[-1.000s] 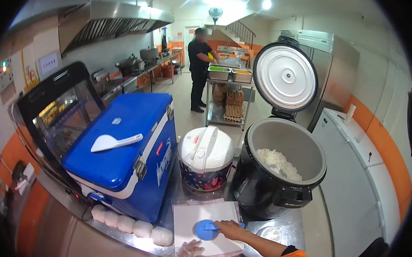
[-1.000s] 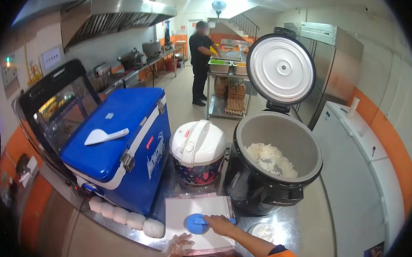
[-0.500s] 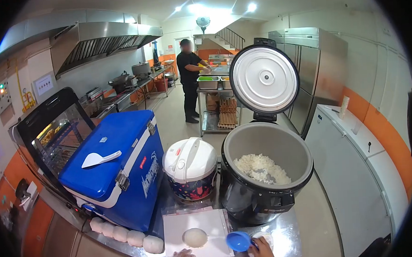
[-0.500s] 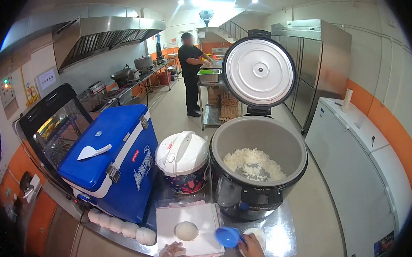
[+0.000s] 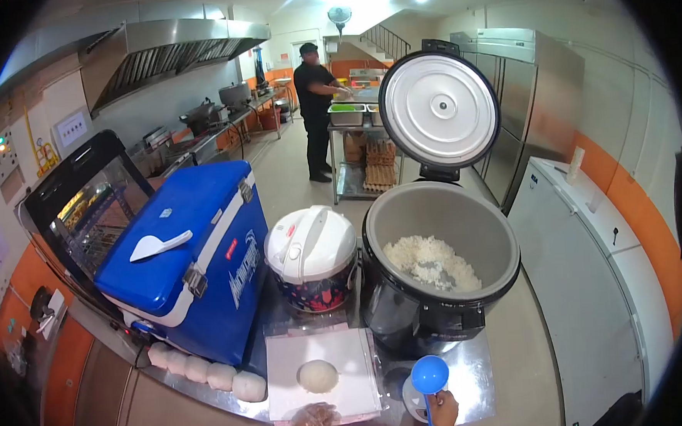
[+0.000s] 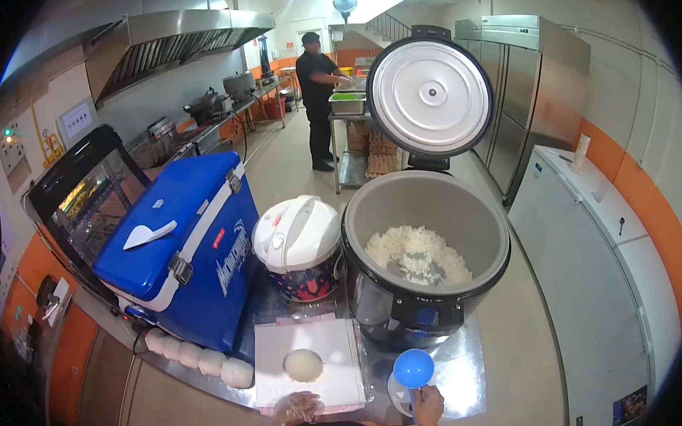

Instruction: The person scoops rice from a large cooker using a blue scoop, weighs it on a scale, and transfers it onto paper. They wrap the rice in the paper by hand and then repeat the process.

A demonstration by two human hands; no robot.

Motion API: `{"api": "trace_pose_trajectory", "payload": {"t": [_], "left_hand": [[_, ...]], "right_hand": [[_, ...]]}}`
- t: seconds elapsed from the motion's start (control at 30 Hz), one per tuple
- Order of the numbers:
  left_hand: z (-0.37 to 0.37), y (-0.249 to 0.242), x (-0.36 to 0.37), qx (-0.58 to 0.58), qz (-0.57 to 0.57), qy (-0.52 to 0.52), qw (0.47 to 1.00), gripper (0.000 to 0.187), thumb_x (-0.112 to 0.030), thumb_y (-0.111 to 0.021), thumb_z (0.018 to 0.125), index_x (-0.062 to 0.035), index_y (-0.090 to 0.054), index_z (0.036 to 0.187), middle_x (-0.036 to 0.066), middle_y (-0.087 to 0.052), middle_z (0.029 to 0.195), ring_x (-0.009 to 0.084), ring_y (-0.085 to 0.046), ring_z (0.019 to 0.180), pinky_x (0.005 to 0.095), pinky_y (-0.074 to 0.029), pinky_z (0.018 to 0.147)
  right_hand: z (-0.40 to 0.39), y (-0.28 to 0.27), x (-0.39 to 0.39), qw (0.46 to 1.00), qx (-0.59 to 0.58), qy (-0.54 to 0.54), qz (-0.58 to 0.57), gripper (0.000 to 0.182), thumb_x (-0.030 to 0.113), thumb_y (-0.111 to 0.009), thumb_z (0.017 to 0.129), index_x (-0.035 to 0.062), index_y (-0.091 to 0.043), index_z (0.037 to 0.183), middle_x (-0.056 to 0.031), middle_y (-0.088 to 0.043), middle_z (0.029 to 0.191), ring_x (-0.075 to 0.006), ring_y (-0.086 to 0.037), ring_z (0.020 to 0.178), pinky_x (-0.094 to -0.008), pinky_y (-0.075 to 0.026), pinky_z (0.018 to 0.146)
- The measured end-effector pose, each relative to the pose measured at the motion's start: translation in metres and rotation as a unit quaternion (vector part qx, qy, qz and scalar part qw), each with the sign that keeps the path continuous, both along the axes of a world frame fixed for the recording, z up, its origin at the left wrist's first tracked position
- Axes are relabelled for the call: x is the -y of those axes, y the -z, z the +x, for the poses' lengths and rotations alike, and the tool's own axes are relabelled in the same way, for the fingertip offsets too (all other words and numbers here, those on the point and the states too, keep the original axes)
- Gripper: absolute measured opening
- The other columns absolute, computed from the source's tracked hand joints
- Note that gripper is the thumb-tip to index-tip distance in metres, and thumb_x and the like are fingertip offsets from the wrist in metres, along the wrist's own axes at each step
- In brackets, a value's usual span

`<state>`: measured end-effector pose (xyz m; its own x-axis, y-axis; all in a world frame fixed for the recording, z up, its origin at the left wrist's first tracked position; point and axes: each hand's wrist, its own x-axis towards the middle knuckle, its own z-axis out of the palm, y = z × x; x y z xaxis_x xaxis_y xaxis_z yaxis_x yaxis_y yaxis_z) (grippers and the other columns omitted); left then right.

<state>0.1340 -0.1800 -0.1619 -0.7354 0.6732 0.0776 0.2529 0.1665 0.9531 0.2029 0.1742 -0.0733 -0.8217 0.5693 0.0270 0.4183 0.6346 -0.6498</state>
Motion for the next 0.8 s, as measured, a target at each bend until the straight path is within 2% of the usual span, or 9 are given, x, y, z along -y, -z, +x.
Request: {"api": "trace_pose_trajectory", "payload": {"t": [0.17,0.23,0.3,0.33,0.47,0.6,0.67,0.73,0.8], "left_hand": [[-0.01,0.072,-0.013,0.504,0.27,-0.157,0.805,0.055,-0.034,-0.046,0.094,0.0046,-0.038,0.132,0.025,-0.044,0.135,0.0395,-0.05,0.117,0.0509,-0.049,0.086],[-0.017,0.078,-0.02,0.534,0.443,0.064,0.717,0.052,-0.03,-0.045,0.095,0.0042,-0.037,0.133,0.023,-0.046,0.134,0.0349,-0.048,0.12,0.045,-0.05,0.089],[-0.01,0.054,-0.026,0.214,0.038,0.016,0.976,0.047,-0.027,-0.043,0.096,0.004,-0.038,0.132,0.02,-0.05,0.129,0.0321,-0.051,0.118,0.0411,-0.049,0.093],[-0.006,0.005,-0.035,0.078,-0.156,0.007,0.985,0.045,-0.025,-0.041,0.097,0.0039,-0.039,0.131,0.019,-0.052,0.127,0.0307,-0.053,0.117,0.0392,-0.049,0.095],[0.01,-0.016,-0.037,0.055,0.007,-0.039,0.998,0.043,-0.023,-0.044,0.097,0.0034,-0.041,0.13,0.018,-0.053,0.125,0.0291,-0.053,0.117,0.0389,-0.049,0.096],[0.019,-0.013,-0.043,0.533,0.49,-0.142,0.675,0.041,-0.02,-0.046,0.096,0.0028,-0.042,0.13,0.017,-0.054,0.123,0.0274,-0.053,0.117,0.0387,-0.048,0.098],[0.017,-0.023,-0.045,0.267,0.207,-0.112,0.935,0.049,-0.025,-0.052,0.093,0.0058,-0.041,0.13,0.02,-0.055,0.122,0.0307,-0.052,0.117,0.0419,-0.043,0.103],[0.016,-0.051,-0.046,0.149,0.041,-0.104,0.982,0.053,-0.031,-0.047,0.094,0.008,-0.041,0.129,0.022,-0.056,0.12,0.0334,-0.053,0.116,0.0442,-0.041,0.104],[0.016,-0.049,-0.044,0.546,0.492,-0.139,0.663,0.049,-0.028,-0.042,0.096,0.0098,-0.042,0.127,0.023,-0.056,0.119,0.0323,-0.054,0.114,0.0431,-0.042,0.103]], "right_hand": [[-0.005,-0.017,0.012,0.997,-0.034,0.062,-0.019,0.021,0.024,-0.071,0.078,0.0044,-0.063,0.08,-0.0122,-0.054,0.076,-0.0339,-0.056,0.069,-0.0443,-0.044,0.061],[-0.002,-0.016,0.013,0.997,-0.039,0.07,-0.023,0.023,0.023,-0.072,0.078,0.004,-0.061,0.082,-0.0129,-0.054,0.078,-0.0349,-0.056,0.072,-0.0445,-0.044,0.063],[0.001,-0.009,0.014,0.985,-0.135,0.086,0.061,0.03,0.024,-0.072,0.078,0.0014,-0.055,0.087,-0.0138,-0.051,0.082,-0.0342,-0.054,0.078,-0.043,-0.043,0.069],[0.004,-0.012,0.017,0.986,-0.127,0.085,0.062,0.03,0.024,-0.072,0.078,0.0014,-0.055,0.087,-0.0138,-0.051,0.082,-0.0342,-0.054,0.078,-0.043,-0.043,0.069],[0.017,-0.042,0.033,0.973,-0.193,0.086,0.089,0.028,0.018,-0.068,0.083,-0.0009,-0.047,0.085,-0.0155,-0.045,0.078,-0.0357,-0.047,0.072,-0.0416,-0.04,0.066],[0.019,-0.038,0.043,0.979,-0.199,0.036,0.009,0.016,0.011,-0.065,0.083,-0.0002,-0.054,0.081,-0.0154,-0.055,0.076,-0.0321,-0.054,0.066,-0.0392,-0.043,0.059],[0.021,-0.053,0.053,0.991,-0.129,-0.017,-0.037,0.013,0.01,-0.064,0.083,-0.0002,-0.056,0.084,-0.0155,-0.056,0.078,-0.0311,-0.056,0.067,-0.0374,-0.044,0.059],[0.016,-0.054,0.063,0.991,-0.069,-0.071,-0.087,0.011,0.01,-0.064,0.083,-0.0001,-0.059,0.086,-0.0156,-0.057,0.079,-0.03,-0.057,0.068,-0.0356,-0.045,0.059],[0.003,-0.033,0.068,0.967,-0.118,-0.212,-0.079,0.009,0.005,-0.062,0.085,0.0028,-0.063,0.094,-0.0109,-0.057,0.074,-0.02,-0.058,0.061,-0.0309,-0.047,0.054]]}}
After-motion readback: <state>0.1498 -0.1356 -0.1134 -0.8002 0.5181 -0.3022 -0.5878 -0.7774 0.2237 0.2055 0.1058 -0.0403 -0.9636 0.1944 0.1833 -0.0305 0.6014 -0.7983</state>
